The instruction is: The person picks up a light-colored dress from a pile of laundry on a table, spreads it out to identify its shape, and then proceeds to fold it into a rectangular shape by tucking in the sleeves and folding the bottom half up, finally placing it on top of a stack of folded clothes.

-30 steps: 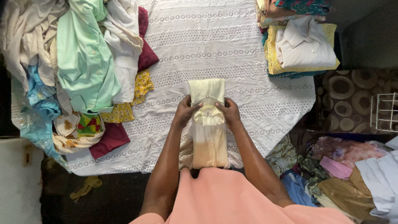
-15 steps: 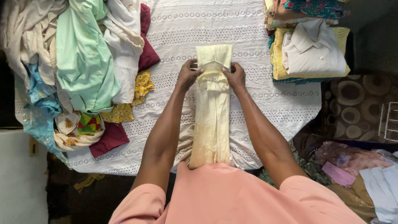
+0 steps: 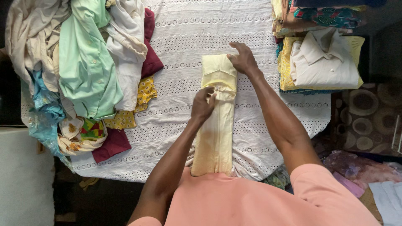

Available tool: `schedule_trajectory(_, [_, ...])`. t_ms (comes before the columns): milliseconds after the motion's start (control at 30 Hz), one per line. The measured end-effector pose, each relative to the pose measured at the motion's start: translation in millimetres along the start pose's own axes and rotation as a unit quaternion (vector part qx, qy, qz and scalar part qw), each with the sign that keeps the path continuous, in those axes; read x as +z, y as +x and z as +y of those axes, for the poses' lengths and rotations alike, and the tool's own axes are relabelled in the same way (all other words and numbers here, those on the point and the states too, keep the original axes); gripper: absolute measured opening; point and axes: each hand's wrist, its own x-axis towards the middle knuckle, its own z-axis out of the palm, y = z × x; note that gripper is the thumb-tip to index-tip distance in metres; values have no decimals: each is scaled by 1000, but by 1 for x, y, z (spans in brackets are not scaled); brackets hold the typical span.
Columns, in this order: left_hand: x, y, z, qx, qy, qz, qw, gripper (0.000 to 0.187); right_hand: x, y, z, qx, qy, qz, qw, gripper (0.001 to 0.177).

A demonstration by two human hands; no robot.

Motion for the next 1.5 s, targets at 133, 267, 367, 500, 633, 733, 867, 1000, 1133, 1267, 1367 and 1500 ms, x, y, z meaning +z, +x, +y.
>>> schedule_trajectory(133, [24, -6, 20, -14, -3, -44, 999, 41, -10, 42, -42, 105, -88, -250, 959, 57])
schedule_trajectory(267, [32, -6, 25, -142, 1, -76, 987, 41, -11, 51, -65, 153, -147, -317, 924, 60])
schedule_trajectory(367, [39, -1, 9, -132, -39, -46, 989, 36, -7, 53, -66, 150, -164, -323, 920, 50])
schedule_trajectory(500, [45, 0, -12, -108, -52, -47, 992, 34, -8, 39, -65, 187, -92, -288, 935, 31])
schedule_trajectory(633, [49, -4, -38, -107, -75, -84, 988, 31, -25, -3, -76, 147, -64, -205, 966, 25])
schedule_trajectory(733, [59, 3, -74, -187, -244, -119, 944, 28, -42, -51, -92, -22, -104, -73, 992, 19])
schedule_trajectory(867, [48, 6, -103, -335, -535, -142, 762, 40, -46, -127, -128, -102, -87, 15, 991, 27])
schedule_trajectory(1000, [18, -1, -99, -351, -589, -144, 714, 53, -24, -206, -159, -77, -73, 48, 993, 28])
schedule_trajectory(1133, [-4, -1, -93, -370, -654, -179, 635, 75, 12, -272, -176, -49, -45, 71, 995, 26])
schedule_trajectory(1267, [-12, 11, -85, -380, -517, -237, 730, 80, 46, -309, -177, -16, -25, 55, 998, 34])
schedule_trajectory(1367, [-6, 14, -91, -316, -417, -216, 824, 62, 67, -320, -165, -24, -34, 55, 998, 37])
schedule_trajectory(1500, [-2, -2, -85, -315, -205, -150, 914, 58, 79, -326, -140, 21, 99, 58, 993, 31])
